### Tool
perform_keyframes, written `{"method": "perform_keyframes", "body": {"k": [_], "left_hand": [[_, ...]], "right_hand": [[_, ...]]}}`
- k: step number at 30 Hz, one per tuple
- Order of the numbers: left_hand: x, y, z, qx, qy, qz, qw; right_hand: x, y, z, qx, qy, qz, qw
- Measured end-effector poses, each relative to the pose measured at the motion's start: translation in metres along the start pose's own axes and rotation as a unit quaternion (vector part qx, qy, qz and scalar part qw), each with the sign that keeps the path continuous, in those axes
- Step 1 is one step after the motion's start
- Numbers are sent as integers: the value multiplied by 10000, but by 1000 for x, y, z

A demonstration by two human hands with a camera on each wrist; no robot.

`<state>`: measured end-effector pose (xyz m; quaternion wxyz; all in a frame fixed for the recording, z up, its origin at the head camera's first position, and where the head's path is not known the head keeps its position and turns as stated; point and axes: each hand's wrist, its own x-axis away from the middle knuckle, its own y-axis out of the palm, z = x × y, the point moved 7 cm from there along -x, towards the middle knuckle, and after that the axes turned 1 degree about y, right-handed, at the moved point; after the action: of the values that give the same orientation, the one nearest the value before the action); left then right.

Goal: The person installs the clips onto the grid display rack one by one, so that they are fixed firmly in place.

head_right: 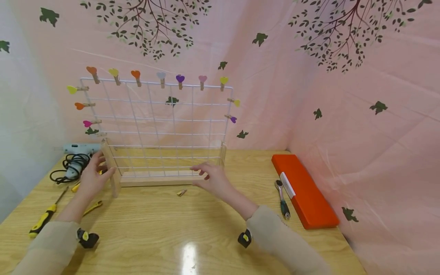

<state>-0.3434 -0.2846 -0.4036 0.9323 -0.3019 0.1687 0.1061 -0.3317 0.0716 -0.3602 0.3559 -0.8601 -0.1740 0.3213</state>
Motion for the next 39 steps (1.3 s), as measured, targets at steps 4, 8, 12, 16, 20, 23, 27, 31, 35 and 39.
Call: {"method": "perform_keyframes", "body": {"k": [4, 8, 12, 16, 20, 23, 27, 31, 35, 39], "left_hand": [[0, 0, 0, 17, -30, -36, 10000], [0, 0, -1, 28, -33, -69, 10000], [0, -1, 0, 1, 34, -14, 10000], [0, -1, 0, 19, 74, 11, 10000], [-1, -1, 0, 36, 75, 7, 10000], [-1, 0, 0, 45, 50, -18, 10000], [-1, 1, -1, 51, 9, -72, 10000], [-1, 1, -1, 44, 12, -68, 10000], [-1, 1, -1, 48, 24, -56, 10000], [-1, 1, 0, 70, 22, -69, 9999]], "right_hand": [[0, 36, 16, 58, -103, -659, 9978], [-1, 65, 24, 121, -169, -1303, 9913], [-4, 86, 28, 169, -247, -1752, 9841], [-9, 101, 29, 137, -191, -2054, 9784], [-13, 110, 28, 401, -372, -2251, 9728], [-14, 115, 29, 692, -476, -2336, 9687], [-13, 117, 32, 770, -445, -2344, 9681], [-13, 115, 32, 689, -579, -2225, 9708], [-11, 113, 30, 613, -728, -2094, 9732], [-8, 108, 28, 456, -806, -1997, 9755]]}}
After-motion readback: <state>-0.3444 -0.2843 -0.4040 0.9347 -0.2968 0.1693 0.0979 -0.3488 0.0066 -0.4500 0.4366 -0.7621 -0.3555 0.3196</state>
